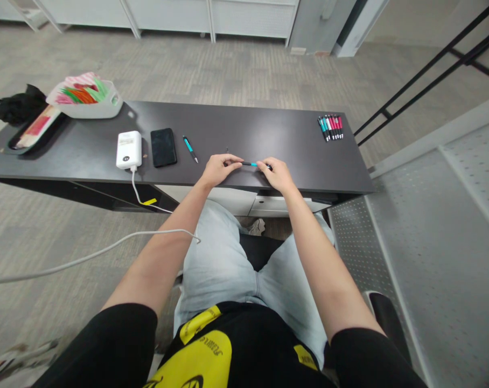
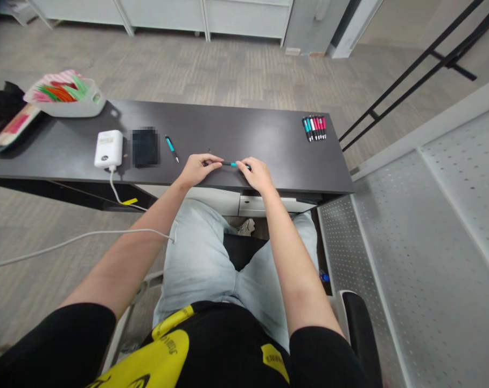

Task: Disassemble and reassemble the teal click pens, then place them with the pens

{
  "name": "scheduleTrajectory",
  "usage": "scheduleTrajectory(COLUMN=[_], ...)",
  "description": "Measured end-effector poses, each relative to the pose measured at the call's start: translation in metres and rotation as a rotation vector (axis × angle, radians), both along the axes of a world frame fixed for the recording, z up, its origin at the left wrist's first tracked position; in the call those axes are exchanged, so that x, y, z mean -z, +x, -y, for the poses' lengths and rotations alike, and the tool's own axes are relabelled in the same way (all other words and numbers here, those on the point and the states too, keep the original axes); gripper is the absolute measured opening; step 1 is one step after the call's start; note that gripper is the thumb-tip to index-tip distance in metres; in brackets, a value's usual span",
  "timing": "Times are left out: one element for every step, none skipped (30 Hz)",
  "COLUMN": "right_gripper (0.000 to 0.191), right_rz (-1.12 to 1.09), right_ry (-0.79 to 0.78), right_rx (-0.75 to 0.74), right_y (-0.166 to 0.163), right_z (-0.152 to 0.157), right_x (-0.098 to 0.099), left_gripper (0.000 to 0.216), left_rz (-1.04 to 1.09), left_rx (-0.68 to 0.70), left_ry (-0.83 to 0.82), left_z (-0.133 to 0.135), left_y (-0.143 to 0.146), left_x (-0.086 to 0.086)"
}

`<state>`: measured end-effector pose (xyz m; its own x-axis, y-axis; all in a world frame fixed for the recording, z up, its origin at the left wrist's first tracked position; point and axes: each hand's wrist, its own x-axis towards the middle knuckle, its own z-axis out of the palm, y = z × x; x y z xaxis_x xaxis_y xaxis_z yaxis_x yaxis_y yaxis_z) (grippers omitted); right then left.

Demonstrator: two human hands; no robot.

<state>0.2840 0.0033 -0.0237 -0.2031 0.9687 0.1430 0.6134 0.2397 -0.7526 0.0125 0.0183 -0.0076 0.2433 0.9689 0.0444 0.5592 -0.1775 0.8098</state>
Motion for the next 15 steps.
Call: scheduleTrajectory(right_gripper=[0.038, 0.033, 0.028, 0.026, 0.025, 0.024, 0.027, 0.035, 0.041, 0.041, 0.039, 0.036, 0.034, 0.032, 0.029], right_rz=[0.009, 0.004, -0.012, -0.032, -0.046, -0.048, -0.039, -0.021, -0.005, 0.002, -0.006, -0.028, -0.056, -0.080, -0.089], right_ry=[-0.003, -0.002, 0.005, 0.016, 0.022, 0.018, 0.002, -0.022, -0.041, -0.047, -0.036, -0.014, 0.008, 0.017, 0.009], right_rx=[0.014, 0.020, 0.018, 0.007, -0.008, -0.020, -0.022, -0.014, 0.004, 0.025, 0.040, 0.041, 0.032, 0.018, 0.004], right_y=[-0.0006, -0.0010, -0.0012, -0.0012, -0.0010, -0.0008, -0.0007, -0.0006, -0.0007, -0.0008, -0.0010, -0.0011, -0.0013, -0.0014, -0.0015], right_z=[0.0002, 0.0006, 0.0013, 0.0019, 0.0025, 0.0030, 0.0034, 0.0036, 0.0038, 0.0040, 0.0043, 0.0047, 0.0050, 0.0054, 0.0058], right_x=[-0.0011, -0.0023, -0.0033, -0.0042, -0.0048, -0.0050, -0.0049, -0.0045, -0.0040, -0.0035, -0.0032, -0.0032, -0.0036, -0.0044, -0.0055], left_gripper=[0.021, 0.021, 0.020, 0.020, 0.020, 0.019, 0.019, 0.019, 0.019, 0.019, 0.019, 0.019, 0.018, 0.018, 0.017], left_rz=[0.005, 0.005, 0.002, 0.002, 0.006, 0.012, 0.017, 0.022, 0.027, 0.032, 0.036, 0.039, 0.042, 0.046, 0.050], left_rx=[-0.001, -0.004, -0.004, -0.003, 0.001, 0.006, 0.010, 0.012, 0.013, 0.011, 0.008, 0.006, 0.006, 0.009, 0.013], left_ry=[-0.001, -0.005, -0.009, -0.009, -0.005, 0.000, 0.003, 0.004, 0.005, 0.005, 0.005, 0.005, 0.006, 0.007, 0.007], left_z=[-0.0001, -0.0001, 0.0000, 0.0002, 0.0004, 0.0005, 0.0006, 0.0006, 0.0006, 0.0006, 0.0005, 0.0004, 0.0004, 0.0003, 0.0002], left_y=[-0.0002, -0.0004, -0.0005, -0.0005, -0.0006, -0.0006, -0.0006, -0.0006, -0.0005, -0.0005, -0.0005, -0.0005, -0.0004, -0.0004, -0.0004], left_x=[0.0003, 0.0004, 0.0003, 0.0001, -0.0001, -0.0002, -0.0004, -0.0005, -0.0006, -0.0007, -0.0007, -0.0006, -0.0005, -0.0002, 0.0001])
